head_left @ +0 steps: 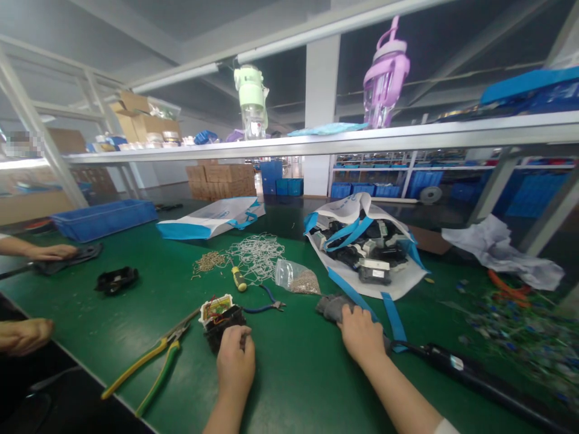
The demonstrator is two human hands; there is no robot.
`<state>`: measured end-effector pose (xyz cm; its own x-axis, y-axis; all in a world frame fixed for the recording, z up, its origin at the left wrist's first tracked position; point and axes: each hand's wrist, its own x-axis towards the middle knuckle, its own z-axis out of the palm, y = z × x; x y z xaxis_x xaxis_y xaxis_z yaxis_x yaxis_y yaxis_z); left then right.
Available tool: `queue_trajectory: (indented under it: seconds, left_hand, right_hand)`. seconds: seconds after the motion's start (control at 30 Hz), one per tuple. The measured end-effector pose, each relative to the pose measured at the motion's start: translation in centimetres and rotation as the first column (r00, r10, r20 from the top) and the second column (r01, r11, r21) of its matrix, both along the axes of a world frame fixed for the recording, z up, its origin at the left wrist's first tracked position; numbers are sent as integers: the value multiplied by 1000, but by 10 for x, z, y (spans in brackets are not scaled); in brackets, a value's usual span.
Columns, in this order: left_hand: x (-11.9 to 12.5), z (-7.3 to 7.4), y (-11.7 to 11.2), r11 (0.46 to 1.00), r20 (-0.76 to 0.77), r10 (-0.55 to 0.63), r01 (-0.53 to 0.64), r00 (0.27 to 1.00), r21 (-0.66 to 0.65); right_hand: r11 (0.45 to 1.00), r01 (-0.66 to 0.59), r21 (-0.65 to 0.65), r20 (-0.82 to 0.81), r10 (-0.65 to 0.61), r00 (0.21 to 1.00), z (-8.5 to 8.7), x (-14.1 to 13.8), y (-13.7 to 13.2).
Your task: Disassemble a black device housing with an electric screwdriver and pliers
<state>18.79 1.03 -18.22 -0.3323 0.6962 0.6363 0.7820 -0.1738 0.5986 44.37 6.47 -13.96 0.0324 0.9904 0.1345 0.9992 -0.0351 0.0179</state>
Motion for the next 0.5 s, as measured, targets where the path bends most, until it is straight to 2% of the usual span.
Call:
queue_trajectory:
  seconds: [0.13,0.27,0.37,0.43,0.5]
  left_hand:
    - [3,0,-3,1000,-21,-1,2,1000,16]
    - [7,4,-4,998,-38,-16,18,999,55]
    - [13,21,-1,994,-61,-42,48,997,94]
    - [24,42,2,990,-86,-70,80,994,115]
    - [45,67,5,983,-123,-125,140,984,122]
  right_hand:
    - [1000,-10,-2,-26,10,1000,23,8,-8]
    - [988,-142,54,-42,144,989,39,-23,-49]
    - [964,-264,12,-73,264,962,30,-56,-88]
    - [948,-316,-34,-106,311,945,15,-74,-108]
    - [944,-321,-77,-145,308,940,-3,-87,-119]
